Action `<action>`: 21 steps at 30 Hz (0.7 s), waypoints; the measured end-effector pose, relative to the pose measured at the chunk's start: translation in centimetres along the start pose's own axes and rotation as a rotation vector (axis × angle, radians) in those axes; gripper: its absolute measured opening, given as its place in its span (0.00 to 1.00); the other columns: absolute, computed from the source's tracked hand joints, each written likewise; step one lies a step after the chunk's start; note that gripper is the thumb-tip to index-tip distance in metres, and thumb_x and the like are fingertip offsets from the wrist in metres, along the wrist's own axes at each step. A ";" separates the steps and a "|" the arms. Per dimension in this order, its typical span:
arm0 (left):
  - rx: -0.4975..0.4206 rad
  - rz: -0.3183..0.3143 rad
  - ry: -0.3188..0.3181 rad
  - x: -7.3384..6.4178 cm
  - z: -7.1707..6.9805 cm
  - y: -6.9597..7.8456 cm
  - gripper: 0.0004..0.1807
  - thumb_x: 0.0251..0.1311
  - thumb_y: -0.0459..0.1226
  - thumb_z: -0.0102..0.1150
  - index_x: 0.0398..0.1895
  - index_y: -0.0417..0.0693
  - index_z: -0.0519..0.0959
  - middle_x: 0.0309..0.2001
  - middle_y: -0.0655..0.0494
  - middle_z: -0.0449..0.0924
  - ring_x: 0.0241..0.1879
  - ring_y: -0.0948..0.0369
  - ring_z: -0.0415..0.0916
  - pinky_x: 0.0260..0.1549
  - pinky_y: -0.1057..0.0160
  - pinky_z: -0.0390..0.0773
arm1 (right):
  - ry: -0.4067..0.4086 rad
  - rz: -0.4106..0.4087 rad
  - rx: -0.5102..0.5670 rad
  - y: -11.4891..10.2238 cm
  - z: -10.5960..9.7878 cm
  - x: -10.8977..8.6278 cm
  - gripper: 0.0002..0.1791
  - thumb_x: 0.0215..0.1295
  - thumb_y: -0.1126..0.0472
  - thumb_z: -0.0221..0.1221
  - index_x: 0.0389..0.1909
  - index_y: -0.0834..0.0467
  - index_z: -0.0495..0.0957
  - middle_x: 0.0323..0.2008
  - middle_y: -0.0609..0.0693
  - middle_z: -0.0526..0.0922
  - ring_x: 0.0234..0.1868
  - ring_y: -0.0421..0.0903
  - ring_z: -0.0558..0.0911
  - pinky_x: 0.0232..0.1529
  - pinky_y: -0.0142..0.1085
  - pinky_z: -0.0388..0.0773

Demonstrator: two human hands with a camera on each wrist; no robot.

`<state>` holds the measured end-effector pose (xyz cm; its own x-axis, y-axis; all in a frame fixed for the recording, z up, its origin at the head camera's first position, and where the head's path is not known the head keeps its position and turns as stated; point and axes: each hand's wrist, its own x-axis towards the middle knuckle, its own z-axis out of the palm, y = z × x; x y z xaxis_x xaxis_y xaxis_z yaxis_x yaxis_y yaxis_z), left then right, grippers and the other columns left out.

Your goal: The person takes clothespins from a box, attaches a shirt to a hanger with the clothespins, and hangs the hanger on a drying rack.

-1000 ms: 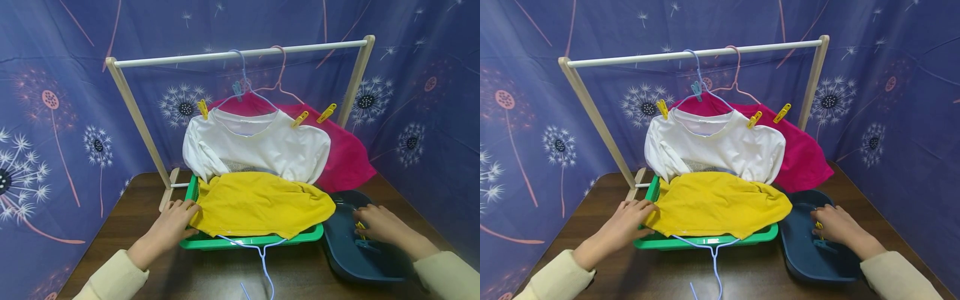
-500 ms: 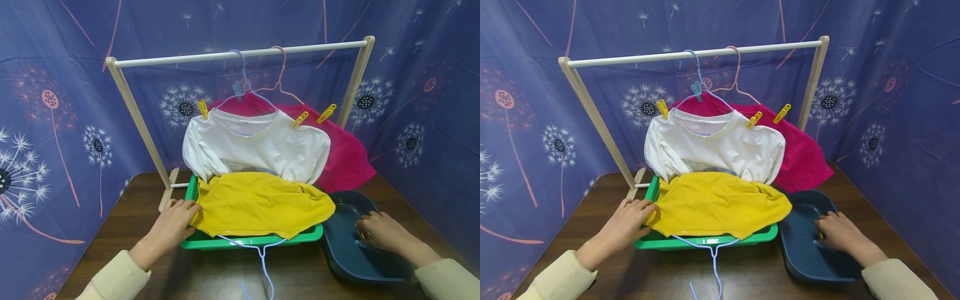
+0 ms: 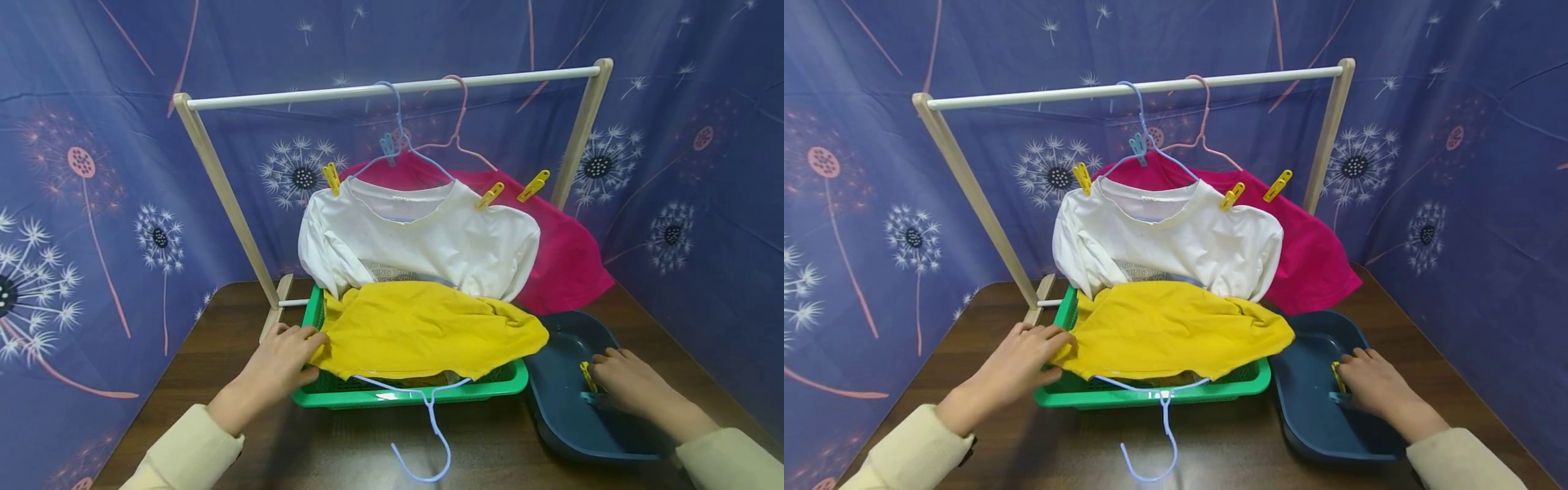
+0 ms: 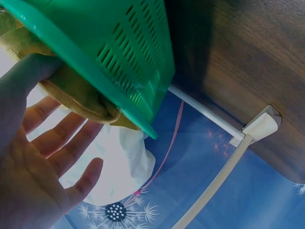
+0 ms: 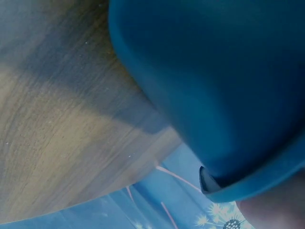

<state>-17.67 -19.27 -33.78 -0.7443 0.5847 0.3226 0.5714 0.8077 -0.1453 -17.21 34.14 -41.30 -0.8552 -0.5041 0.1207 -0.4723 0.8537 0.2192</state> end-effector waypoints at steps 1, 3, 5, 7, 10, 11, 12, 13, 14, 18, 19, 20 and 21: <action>-0.011 -0.003 -0.007 0.0 -0.1 -0.1 0.17 0.40 0.40 0.71 0.36 0.56 0.76 0.33 0.63 0.77 0.30 0.63 0.73 0.37 0.56 0.67 | 0.000 -0.001 0.000 0.0 0.1 0.0 0.19 0.28 0.51 0.74 0.11 0.45 0.69 0.20 0.39 0.69 0.24 0.43 0.67 0.28 0.40 0.64; -0.035 -0.008 -0.021 0.1 -0.2 -0.2 0.16 0.42 0.40 0.70 0.36 0.56 0.76 0.33 0.63 0.78 0.30 0.64 0.74 0.36 0.57 0.66 | 0.000 0.001 -0.002 0.0 0.2 0.0 0.19 0.31 0.50 0.73 0.09 0.45 0.68 0.20 0.40 0.70 0.24 0.44 0.67 0.29 0.42 0.65; -0.054 -0.012 -0.030 0.1 -0.3 -0.3 0.15 0.44 0.40 0.69 0.36 0.57 0.77 0.34 0.64 0.79 0.31 0.65 0.76 0.37 0.57 0.66 | -0.003 0.006 -0.009 -0.1 0.3 -0.1 0.20 0.34 0.48 0.72 0.08 0.45 0.67 0.21 0.41 0.70 0.25 0.44 0.67 0.31 0.43 0.66; -0.074 -0.016 -0.036 0.2 -0.5 -0.4 0.13 0.45 0.40 0.68 0.36 0.57 0.77 0.34 0.64 0.79 0.31 0.65 0.76 0.37 0.57 0.67 | -0.004 0.006 -0.007 -0.1 0.4 -0.2 0.20 0.34 0.48 0.72 0.08 0.45 0.67 0.21 0.41 0.71 0.25 0.45 0.68 0.33 0.45 0.67; -0.105 -0.030 -0.042 0.2 -0.6 -0.6 0.10 0.48 0.40 0.66 0.35 0.58 0.77 0.34 0.65 0.80 0.32 0.66 0.76 0.36 0.58 0.67 | -0.003 0.010 -0.004 -0.1 0.5 -0.3 0.20 0.35 0.47 0.71 0.08 0.45 0.67 0.23 0.42 0.73 0.27 0.46 0.70 0.36 0.47 0.68; -0.116 -0.038 -0.046 0.2 -0.6 -0.7 0.10 0.48 0.40 0.65 0.34 0.58 0.78 0.34 0.66 0.80 0.32 0.67 0.76 0.36 0.59 0.67 | 0.000 0.010 -0.006 -0.1 0.6 -0.3 0.20 0.35 0.47 0.71 0.08 0.45 0.67 0.24 0.43 0.74 0.27 0.47 0.70 0.37 0.47 0.68; -0.124 -0.048 -0.052 0.2 -0.6 -0.7 0.09 0.49 0.40 0.65 0.34 0.58 0.78 0.34 0.66 0.80 0.32 0.67 0.76 0.36 0.59 0.66 | 0.001 0.011 -0.004 -0.1 0.6 -0.4 0.20 0.36 0.47 0.71 0.08 0.45 0.67 0.25 0.44 0.75 0.28 0.47 0.71 0.38 0.48 0.69; -0.131 -0.059 -0.057 0.2 -0.6 -0.8 0.08 0.49 0.40 0.64 0.33 0.58 0.78 0.34 0.67 0.80 0.32 0.67 0.76 0.36 0.60 0.66 | 0.003 0.012 -0.005 -0.1 0.6 -0.4 0.20 0.36 0.47 0.70 0.08 0.45 0.66 0.25 0.45 0.76 0.29 0.48 0.71 0.39 0.49 0.69; -0.135 -0.068 -0.064 0.3 -0.6 -0.8 0.07 0.50 0.40 0.63 0.33 0.58 0.78 0.34 0.67 0.80 0.32 0.68 0.76 0.36 0.60 0.66 | 0.006 0.012 -0.006 -0.1 0.7 -0.4 0.20 0.37 0.47 0.70 0.08 0.46 0.66 0.26 0.46 0.77 0.29 0.49 0.72 0.40 0.50 0.69; -0.152 -0.079 -0.074 0.3 -0.7 -1.0 0.06 0.50 0.41 0.63 0.31 0.58 0.77 0.32 0.67 0.79 0.32 0.68 0.75 0.36 0.59 0.67 | 0.004 0.013 -0.016 -0.2 0.8 -0.5 0.20 0.37 0.53 0.71 0.09 0.47 0.66 0.27 0.47 0.77 0.31 0.51 0.73 0.42 0.51 0.69; -0.158 -0.076 -0.069 0.3 -0.7 -1.1 0.06 0.50 0.41 0.63 0.31 0.57 0.77 0.32 0.67 0.79 0.32 0.68 0.75 0.36 0.59 0.68 | 0.001 0.012 -0.019 -0.1 0.8 -0.5 0.19 0.37 0.54 0.71 0.09 0.48 0.66 0.27 0.48 0.77 0.31 0.52 0.73 0.42 0.51 0.69; -0.168 -0.070 -0.061 0.3 -0.8 -1.1 0.06 0.50 0.41 0.63 0.31 0.57 0.77 0.32 0.66 0.79 0.30 0.69 0.75 0.35 0.59 0.68 | -0.001 0.013 -0.018 -0.1 0.8 -0.5 0.19 0.36 0.56 0.71 0.09 0.48 0.67 0.28 0.48 0.78 0.31 0.52 0.73 0.42 0.52 0.69; -0.179 -0.065 -0.052 0.3 -0.8 -1.2 0.06 0.50 0.40 0.64 0.31 0.56 0.77 0.32 0.66 0.79 0.29 0.69 0.74 0.34 0.61 0.69 | -0.006 0.015 -0.016 -0.1 0.8 -0.4 0.19 0.36 0.57 0.71 0.09 0.48 0.67 0.28 0.49 0.78 0.32 0.53 0.74 0.43 0.52 0.69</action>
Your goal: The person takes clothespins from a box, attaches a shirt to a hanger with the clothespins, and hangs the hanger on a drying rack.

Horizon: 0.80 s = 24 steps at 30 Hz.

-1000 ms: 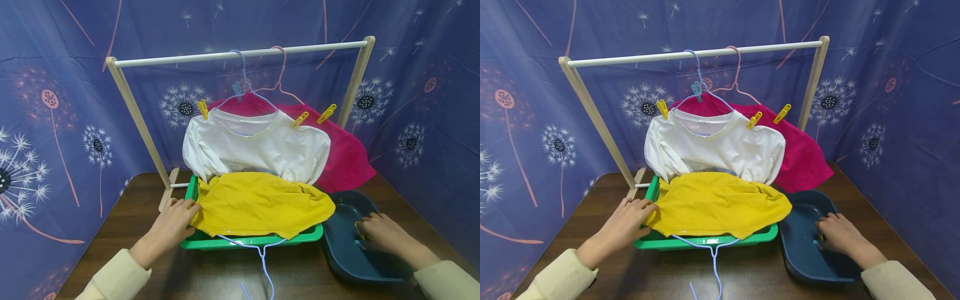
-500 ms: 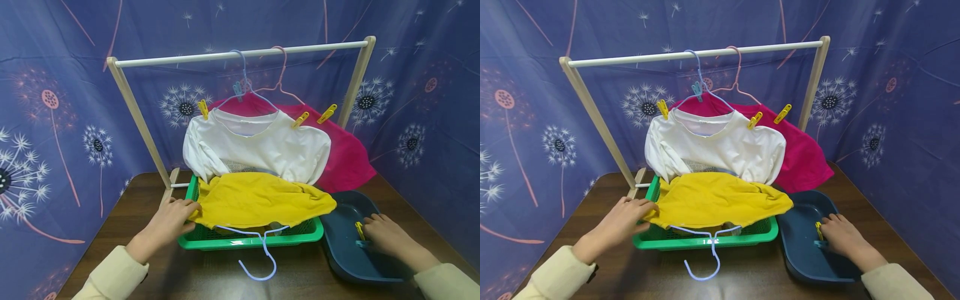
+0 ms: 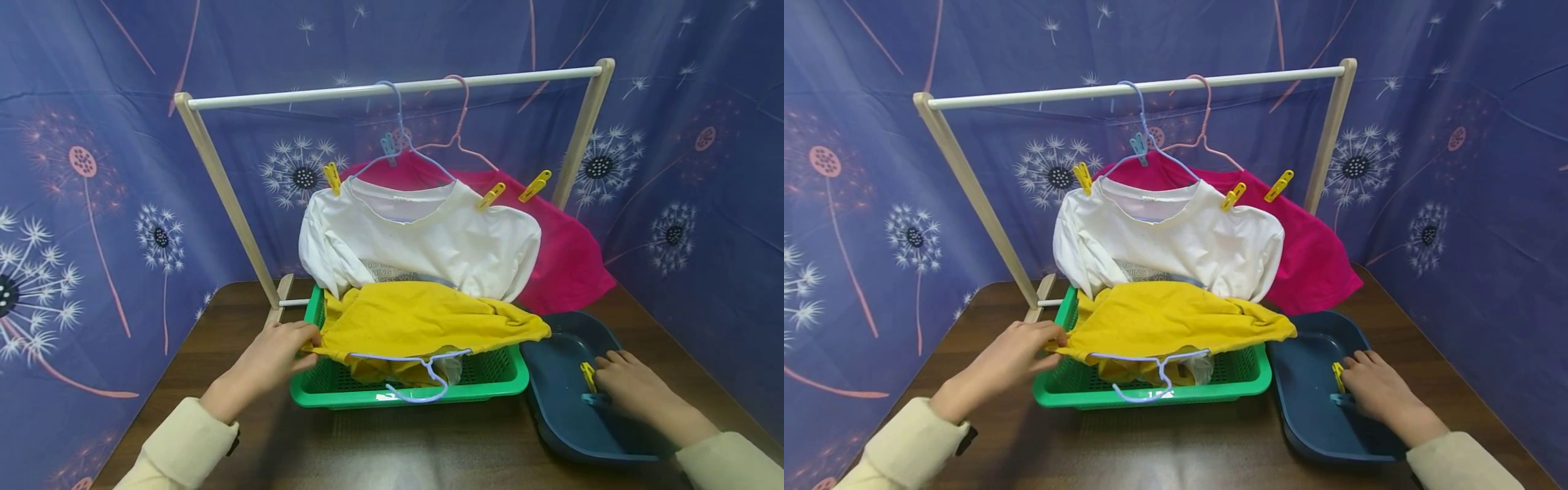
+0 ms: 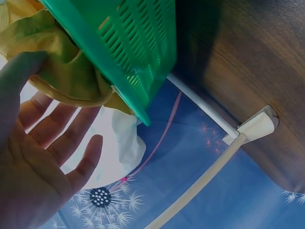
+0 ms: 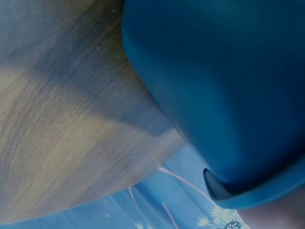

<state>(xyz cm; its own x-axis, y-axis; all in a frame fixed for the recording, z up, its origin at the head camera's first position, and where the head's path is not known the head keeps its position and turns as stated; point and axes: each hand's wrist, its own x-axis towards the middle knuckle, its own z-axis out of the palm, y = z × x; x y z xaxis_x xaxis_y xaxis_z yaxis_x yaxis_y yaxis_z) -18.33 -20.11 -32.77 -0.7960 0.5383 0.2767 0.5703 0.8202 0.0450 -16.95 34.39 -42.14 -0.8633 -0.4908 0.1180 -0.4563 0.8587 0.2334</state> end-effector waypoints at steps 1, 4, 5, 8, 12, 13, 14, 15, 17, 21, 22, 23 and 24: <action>-0.012 0.005 0.009 0.0 0.0 -0.1 0.06 0.50 0.40 0.64 0.30 0.56 0.77 0.31 0.66 0.79 0.28 0.69 0.73 0.33 0.62 0.70 | -0.003 0.000 0.003 0.0 0.0 0.0 0.18 0.35 0.58 0.71 0.10 0.48 0.67 0.30 0.50 0.80 0.33 0.54 0.75 0.43 0.52 0.69; -0.054 0.010 0.029 0.1 0.0 -0.3 0.05 0.50 0.39 0.64 0.30 0.55 0.77 0.30 0.65 0.78 0.26 0.69 0.71 0.28 0.67 0.71 | -0.017 0.000 0.012 0.1 -0.2 0.1 0.19 0.33 0.61 0.71 0.10 0.47 0.67 0.27 0.46 0.77 0.30 0.51 0.73 0.41 0.50 0.69; -0.066 0.009 0.034 0.2 0.0 -0.4 0.05 0.50 0.39 0.64 0.30 0.54 0.77 0.29 0.65 0.77 0.25 0.69 0.71 0.27 0.68 0.71 | -0.019 0.002 0.014 0.0 -0.3 0.1 0.19 0.32 0.63 0.71 0.10 0.47 0.67 0.26 0.45 0.77 0.30 0.50 0.73 0.40 0.49 0.69; -0.097 0.001 0.033 0.3 0.1 -0.7 0.05 0.51 0.39 0.64 0.29 0.54 0.77 0.29 0.65 0.77 0.26 0.69 0.70 0.27 0.69 0.71 | -0.028 0.008 0.023 0.0 -0.6 0.2 0.19 0.30 0.66 0.70 0.11 0.46 0.68 0.24 0.43 0.75 0.28 0.48 0.72 0.38 0.48 0.70; -0.129 -0.022 0.021 0.4 0.1 -0.9 0.04 0.51 0.38 0.63 0.29 0.54 0.77 0.28 0.65 0.77 0.26 0.69 0.70 0.27 0.68 0.70 | -0.027 0.022 0.027 0.2 -1.0 0.4 0.15 0.30 0.66 0.70 0.16 0.49 0.73 0.28 0.49 0.79 0.30 0.52 0.75 0.36 0.51 0.71; -0.134 -0.027 0.019 0.5 0.1 -0.9 0.04 0.52 0.38 0.63 0.29 0.53 0.77 0.28 0.65 0.77 0.26 0.69 0.70 0.27 0.68 0.70 | -0.025 0.024 0.026 0.2 -1.1 0.4 0.14 0.30 0.66 0.70 0.19 0.51 0.75 0.30 0.51 0.80 0.32 0.53 0.76 0.37 0.52 0.71; -0.138 -0.031 0.018 0.5 0.1 -0.9 0.04 0.52 0.37 0.62 0.29 0.53 0.77 0.28 0.65 0.77 0.26 0.69 0.69 0.27 0.67 0.70 | -0.027 0.025 0.025 0.2 -1.2 0.5 0.14 0.30 0.66 0.70 0.21 0.52 0.77 0.30 0.52 0.81 0.32 0.54 0.76 0.36 0.53 0.71; -0.141 -0.036 0.017 0.6 0.1 -0.9 0.03 0.52 0.38 0.62 0.29 0.53 0.77 0.28 0.65 0.77 0.26 0.69 0.69 0.27 0.67 0.70 | -0.028 0.026 0.022 0.2 -1.3 0.5 0.15 0.30 0.66 0.70 0.23 0.53 0.78 0.30 0.51 0.80 0.33 0.55 0.76 0.36 0.53 0.71; -0.145 -0.042 0.020 0.7 0.1 -1.0 0.03 0.52 0.38 0.62 0.29 0.53 0.77 0.28 0.65 0.77 0.26 0.68 0.69 0.27 0.67 0.70 | -0.029 0.028 0.017 0.2 -1.5 0.6 0.17 0.30 0.65 0.71 0.27 0.54 0.79 0.30 0.50 0.81 0.34 0.56 0.77 0.35 0.54 0.71; -0.156 -0.053 0.031 0.8 0.1 -1.1 0.04 0.52 0.38 0.62 0.28 0.53 0.76 0.28 0.64 0.76 0.25 0.68 0.67 0.27 0.68 0.69 | -0.028 0.045 0.018 0.2 -2.0 0.7 0.20 0.28 0.63 0.73 0.30 0.55 0.79 0.29 0.49 0.81 0.37 0.57 0.77 0.34 0.54 0.71; -0.162 -0.058 0.033 0.8 0.1 -1.1 0.04 0.52 0.38 0.62 0.28 0.53 0.76 0.28 0.64 0.75 0.25 0.68 0.67 0.27 0.68 0.69 | -0.027 0.049 0.017 0.2 -2.1 0.7 0.21 0.28 0.62 0.74 0.30 0.55 0.79 0.30 0.49 0.81 0.37 0.57 0.77 0.34 0.54 0.71; -0.169 -0.064 0.036 0.8 0.1 -1.1 0.04 0.52 0.38 0.62 0.28 0.54 0.76 0.28 0.64 0.75 0.25 0.68 0.67 0.26 0.68 0.68 | -0.029 0.055 0.020 0.2 -2.2 0.7 0.23 0.28 0.62 0.74 0.32 0.56 0.79 0.31 0.50 0.81 0.37 0.57 0.77 0.34 0.54 0.71; -0.176 -0.070 0.038 0.8 0.1 -1.1 0.04 0.52 0.38 0.62 0.28 0.54 0.76 0.28 0.64 0.74 0.25 0.68 0.66 0.26 0.69 0.68 | -0.028 0.060 0.020 0.3 -2.3 0.7 0.23 0.28 0.61 0.74 0.33 0.57 0.80 0.32 0.51 0.81 0.38 0.58 0.77 0.35 0.55 0.71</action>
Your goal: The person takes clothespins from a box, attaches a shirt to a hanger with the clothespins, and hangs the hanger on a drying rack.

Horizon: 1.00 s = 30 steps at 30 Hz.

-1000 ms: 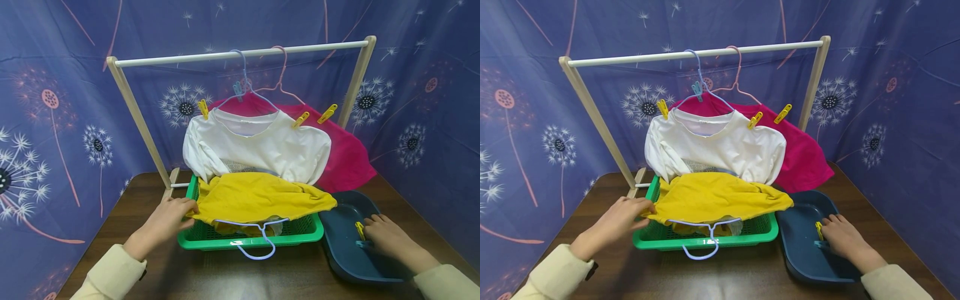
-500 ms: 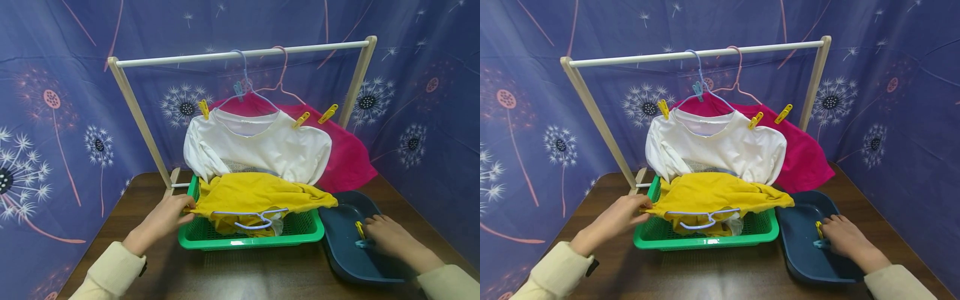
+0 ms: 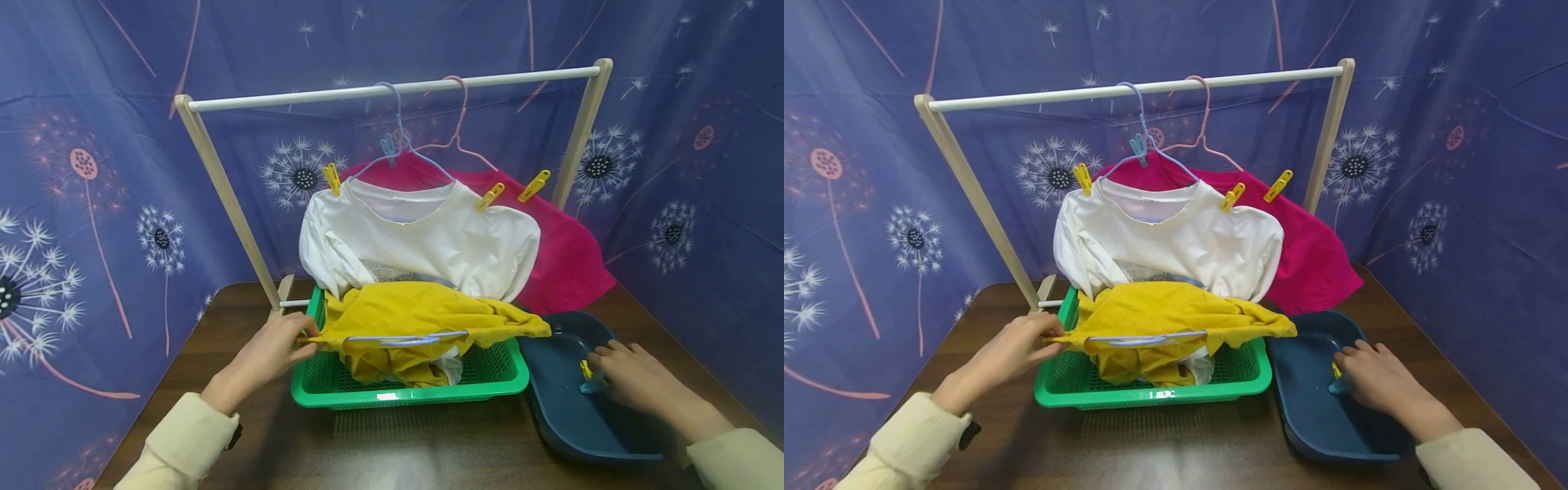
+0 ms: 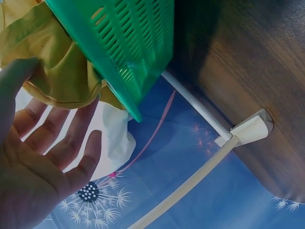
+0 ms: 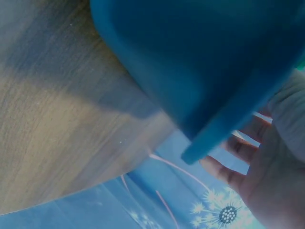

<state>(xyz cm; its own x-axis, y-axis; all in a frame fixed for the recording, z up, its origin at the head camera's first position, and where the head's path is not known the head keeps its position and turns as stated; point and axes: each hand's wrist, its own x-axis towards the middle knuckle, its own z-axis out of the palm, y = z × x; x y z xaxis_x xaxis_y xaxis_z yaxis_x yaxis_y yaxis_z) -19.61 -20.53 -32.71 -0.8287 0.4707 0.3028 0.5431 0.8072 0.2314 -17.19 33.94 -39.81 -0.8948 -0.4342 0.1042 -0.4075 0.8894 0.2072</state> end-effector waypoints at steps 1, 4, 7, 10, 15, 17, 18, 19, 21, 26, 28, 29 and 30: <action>-0.004 -0.008 0.004 0.0 0.0 0.0 0.04 0.52 0.38 0.62 0.28 0.54 0.75 0.27 0.65 0.74 0.25 0.68 0.66 0.25 0.69 0.67 | -0.003 0.003 0.002 0.0 -0.1 0.0 0.24 0.28 0.60 0.74 0.34 0.58 0.80 0.33 0.53 0.82 0.39 0.60 0.77 0.35 0.55 0.70; -0.017 -0.025 0.018 0.0 0.0 0.0 0.06 0.52 0.39 0.63 0.27 0.55 0.74 0.27 0.65 0.73 0.24 0.68 0.64 0.24 0.69 0.66 | 0.000 0.013 0.012 0.1 -0.3 0.1 0.28 0.29 0.59 0.74 0.38 0.61 0.80 0.37 0.57 0.82 0.43 0.64 0.76 0.38 0.59 0.69; -0.029 -0.035 0.026 0.2 -0.1 0.0 0.07 0.52 0.39 0.63 0.26 0.56 0.73 0.25 0.65 0.72 0.23 0.68 0.63 0.22 0.70 0.65 | 0.006 0.019 0.014 0.0 -0.6 0.2 0.29 0.30 0.58 0.74 0.39 0.61 0.79 0.38 0.58 0.81 0.45 0.66 0.75 0.39 0.61 0.69; -0.048 -0.043 0.023 0.3 -0.1 0.0 0.08 0.52 0.40 0.63 0.25 0.55 0.73 0.23 0.65 0.70 0.21 0.68 0.61 0.20 0.70 0.63 | 0.008 0.026 0.011 -0.1 -1.1 0.3 0.28 0.31 0.57 0.74 0.39 0.60 0.79 0.38 0.58 0.81 0.46 0.68 0.75 0.39 0.62 0.69; -0.064 -0.060 0.029 0.4 0.0 -0.2 0.08 0.53 0.40 0.63 0.25 0.55 0.72 0.21 0.65 0.69 0.20 0.68 0.60 0.19 0.70 0.63 | 0.062 0.005 0.014 -0.2 -2.0 0.6 0.23 0.32 0.55 0.73 0.34 0.56 0.80 0.35 0.52 0.80 0.42 0.61 0.76 0.34 0.55 0.73; -0.062 -0.063 0.035 0.5 0.0 -0.2 0.08 0.53 0.39 0.63 0.24 0.55 0.71 0.21 0.65 0.70 0.20 0.68 0.61 0.19 0.70 0.63 | 0.131 -0.024 0.015 -0.3 -2.4 0.7 0.21 0.31 0.55 0.74 0.31 0.54 0.80 0.31 0.48 0.78 0.38 0.54 0.76 0.29 0.46 0.72; -0.061 -0.064 0.039 0.5 0.0 -0.2 0.08 0.53 0.39 0.63 0.24 0.55 0.71 0.21 0.65 0.70 0.20 0.68 0.61 0.19 0.70 0.63 | 0.171 -0.043 0.013 -0.3 -2.6 0.7 0.21 0.30 0.55 0.74 0.30 0.53 0.79 0.29 0.46 0.77 0.36 0.51 0.75 0.26 0.42 0.71; -0.059 -0.066 0.042 0.5 0.0 -0.3 0.09 0.53 0.39 0.62 0.24 0.55 0.71 0.20 0.65 0.69 0.20 0.68 0.61 0.19 0.70 0.62 | 0.212 -0.059 0.012 -0.4 -2.8 0.8 0.21 0.29 0.55 0.74 0.29 0.53 0.79 0.28 0.46 0.77 0.34 0.49 0.75 0.24 0.39 0.69; -0.058 -0.070 0.049 0.6 0.0 -0.3 0.09 0.54 0.39 0.62 0.24 0.54 0.71 0.20 0.65 0.69 0.19 0.68 0.60 0.18 0.70 0.62 | 0.284 -0.087 0.009 -0.4 -3.2 1.0 0.23 0.27 0.56 0.75 0.29 0.55 0.78 0.28 0.46 0.77 0.33 0.49 0.74 0.22 0.38 0.67; -0.062 -0.092 0.058 0.7 0.0 -0.4 0.08 0.54 0.39 0.62 0.24 0.54 0.72 0.19 0.64 0.69 0.18 0.68 0.60 0.17 0.70 0.61 | 0.418 -0.141 0.012 -0.7 -4.2 1.5 0.25 0.22 0.60 0.75 0.28 0.56 0.76 0.27 0.48 0.78 0.32 0.49 0.74 0.22 0.39 0.69; -0.066 -0.099 0.060 0.8 0.1 -0.4 0.08 0.54 0.39 0.62 0.25 0.54 0.72 0.19 0.64 0.71 0.18 0.68 0.61 0.17 0.70 0.62 | 0.455 -0.157 0.019 -0.8 -4.6 1.6 0.25 0.20 0.61 0.75 0.26 0.56 0.76 0.26 0.47 0.77 0.32 0.49 0.74 0.22 0.38 0.68; -0.067 -0.102 0.062 0.8 0.1 -0.4 0.07 0.54 0.38 0.62 0.25 0.53 0.72 0.20 0.64 0.71 0.18 0.68 0.61 0.17 0.70 0.63 | 0.472 -0.168 0.023 -0.8 -4.8 1.7 0.25 0.19 0.62 0.76 0.26 0.56 0.76 0.25 0.47 0.77 0.31 0.49 0.74 0.21 0.37 0.67; -0.069 -0.105 0.064 0.8 0.1 -0.5 0.07 0.53 0.38 0.62 0.25 0.53 0.72 0.20 0.64 0.72 0.18 0.68 0.62 0.17 0.70 0.63 | 0.484 -0.178 0.028 -0.8 -5.0 1.8 0.25 0.18 0.62 0.76 0.25 0.55 0.76 0.25 0.47 0.77 0.31 0.49 0.74 0.21 0.37 0.67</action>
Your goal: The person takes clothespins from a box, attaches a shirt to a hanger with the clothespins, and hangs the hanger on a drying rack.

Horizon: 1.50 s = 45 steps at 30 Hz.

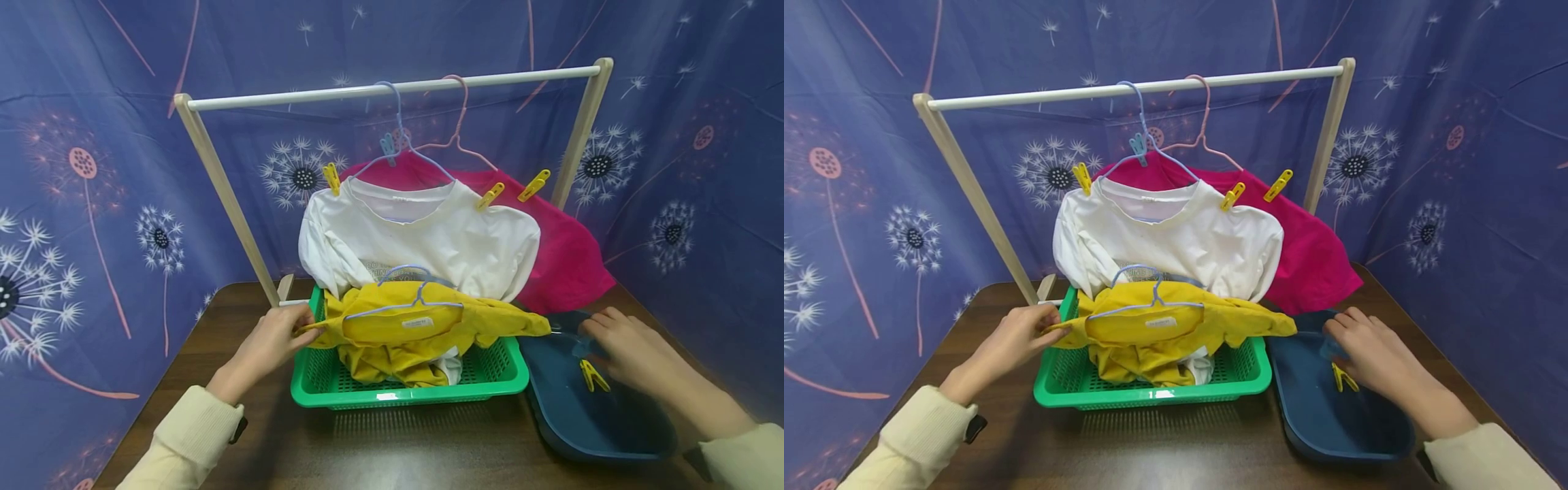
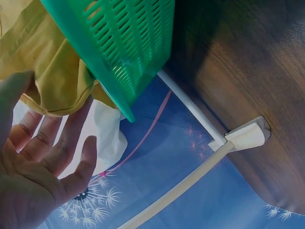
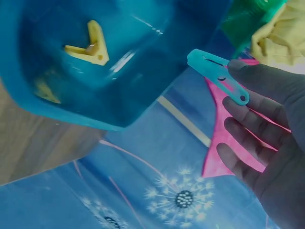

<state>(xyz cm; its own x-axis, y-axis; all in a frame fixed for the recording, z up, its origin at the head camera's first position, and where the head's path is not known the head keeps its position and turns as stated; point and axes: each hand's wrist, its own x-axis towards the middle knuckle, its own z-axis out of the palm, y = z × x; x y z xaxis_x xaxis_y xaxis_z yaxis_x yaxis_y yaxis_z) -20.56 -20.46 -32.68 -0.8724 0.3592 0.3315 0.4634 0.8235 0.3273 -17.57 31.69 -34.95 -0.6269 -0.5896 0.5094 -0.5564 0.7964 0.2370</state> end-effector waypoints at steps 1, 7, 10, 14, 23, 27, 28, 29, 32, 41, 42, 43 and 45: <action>-0.001 -0.001 0.003 0.0 0.0 0.0 0.07 0.53 0.38 0.62 0.25 0.53 0.72 0.20 0.64 0.72 0.18 0.68 0.61 0.17 0.70 0.63 | 0.015 -0.010 0.008 0.1 -0.1 0.2 0.23 0.25 0.56 0.76 0.25 0.55 0.76 0.24 0.46 0.77 0.30 0.48 0.74 0.21 0.37 0.67; 0.003 -0.011 0.014 0.2 0.2 -0.1 0.08 0.53 0.39 0.62 0.24 0.53 0.72 0.18 0.63 0.69 0.17 0.68 0.58 0.14 0.70 0.60 | 0.092 -0.070 0.041 0.3 -0.8 1.4 0.24 0.55 0.38 0.57 0.27 0.57 0.77 0.26 0.49 0.79 0.32 0.50 0.75 0.24 0.41 0.73; 0.006 -0.019 0.014 0.2 0.2 0.0 0.08 0.53 0.39 0.62 0.24 0.53 0.72 0.18 0.63 0.69 0.17 0.67 0.58 0.14 0.70 0.59 | 0.128 -0.086 0.039 0.2 -1.3 2.3 0.28 0.61 0.36 0.47 0.28 0.59 0.78 0.28 0.51 0.80 0.33 0.51 0.75 0.27 0.44 0.74; 0.017 -0.026 0.017 0.2 0.3 0.0 0.10 0.54 0.40 0.62 0.23 0.52 0.71 0.18 0.62 0.66 0.16 0.67 0.56 0.14 0.70 0.57 | 0.155 -0.081 0.055 -0.1 -2.1 3.4 0.41 0.61 0.33 0.27 0.30 0.60 0.79 0.28 0.53 0.80 0.32 0.51 0.74 0.28 0.45 0.74; 0.029 -0.040 0.015 0.3 0.4 0.0 0.10 0.54 0.41 0.62 0.23 0.52 0.70 0.18 0.61 0.64 0.16 0.67 0.55 0.15 0.70 0.56 | 0.211 -0.061 0.079 -1.5 -3.7 5.7 0.40 0.63 0.33 0.29 0.32 0.61 0.78 0.30 0.53 0.80 0.35 0.49 0.73 0.31 0.42 0.73; 0.027 -0.046 0.010 0.3 0.4 -0.1 0.09 0.54 0.40 0.62 0.24 0.52 0.71 0.18 0.62 0.65 0.16 0.67 0.56 0.14 0.70 0.57 | 0.210 -0.057 0.082 -2.2 -4.2 6.7 0.39 0.63 0.33 0.29 0.34 0.61 0.78 0.33 0.54 0.80 0.37 0.50 0.73 0.33 0.44 0.76; 0.027 -0.047 0.009 0.3 0.4 -0.1 0.09 0.54 0.40 0.62 0.24 0.52 0.71 0.17 0.62 0.65 0.16 0.67 0.56 0.14 0.70 0.57 | 0.207 -0.055 0.082 -2.4 -4.3 6.9 0.39 0.64 0.33 0.30 0.35 0.61 0.78 0.34 0.54 0.79 0.38 0.50 0.73 0.33 0.44 0.76; 0.026 -0.048 0.008 0.3 0.4 -0.1 0.09 0.54 0.40 0.62 0.24 0.52 0.71 0.17 0.62 0.66 0.16 0.67 0.56 0.14 0.70 0.57 | 0.205 -0.054 0.082 -2.6 -4.4 7.1 0.38 0.64 0.33 0.30 0.35 0.60 0.77 0.34 0.54 0.79 0.39 0.50 0.73 0.34 0.44 0.76; 0.026 -0.050 0.009 0.4 0.4 0.0 0.09 0.54 0.40 0.62 0.23 0.52 0.71 0.17 0.62 0.65 0.15 0.67 0.56 0.14 0.70 0.57 | 0.205 -0.055 0.087 -2.9 -4.5 7.7 0.38 0.65 0.35 0.30 0.36 0.61 0.77 0.34 0.54 0.80 0.39 0.50 0.73 0.35 0.44 0.76; 0.038 -0.051 0.012 0.4 0.5 -0.1 0.10 0.54 0.40 0.62 0.24 0.52 0.70 0.18 0.61 0.65 0.16 0.67 0.56 0.15 0.70 0.57 | 0.217 -0.102 0.075 -3.9 -4.5 9.2 0.36 0.67 0.38 0.29 0.35 0.62 0.76 0.32 0.54 0.80 0.38 0.51 0.74 0.33 0.43 0.75; 0.038 -0.052 0.011 0.4 0.5 -0.1 0.10 0.54 0.40 0.62 0.24 0.52 0.70 0.18 0.61 0.65 0.16 0.67 0.56 0.15 0.70 0.57 | 0.220 -0.107 0.074 -3.9 -4.5 9.4 0.35 0.67 0.38 0.29 0.34 0.62 0.76 0.32 0.54 0.80 0.38 0.52 0.74 0.32 0.43 0.75; 0.039 -0.053 0.010 0.5 0.5 -0.1 0.10 0.54 0.40 0.62 0.24 0.52 0.70 0.18 0.61 0.65 0.16 0.67 0.56 0.14 0.70 0.57 | 0.224 -0.113 0.071 -4.0 -4.5 9.5 0.35 0.67 0.39 0.30 0.34 0.62 0.75 0.32 0.54 0.80 0.38 0.52 0.74 0.32 0.43 0.75; 0.039 -0.054 0.009 0.5 0.5 -0.1 0.09 0.54 0.40 0.62 0.24 0.52 0.71 0.18 0.61 0.66 0.16 0.67 0.56 0.14 0.70 0.57 | 0.228 -0.117 0.073 -4.2 -4.6 9.8 0.28 0.67 0.41 0.40 0.33 0.62 0.75 0.32 0.54 0.80 0.37 0.52 0.74 0.31 0.43 0.75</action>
<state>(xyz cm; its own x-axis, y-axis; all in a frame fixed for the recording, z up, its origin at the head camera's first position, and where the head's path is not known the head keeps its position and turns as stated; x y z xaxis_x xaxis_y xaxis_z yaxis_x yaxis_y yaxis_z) -21.09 -20.12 -32.97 -0.8946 0.3101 0.3218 0.4092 0.8580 0.3106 -18.89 23.21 -27.14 -0.4213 -0.6248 0.6573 -0.6610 0.7078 0.2492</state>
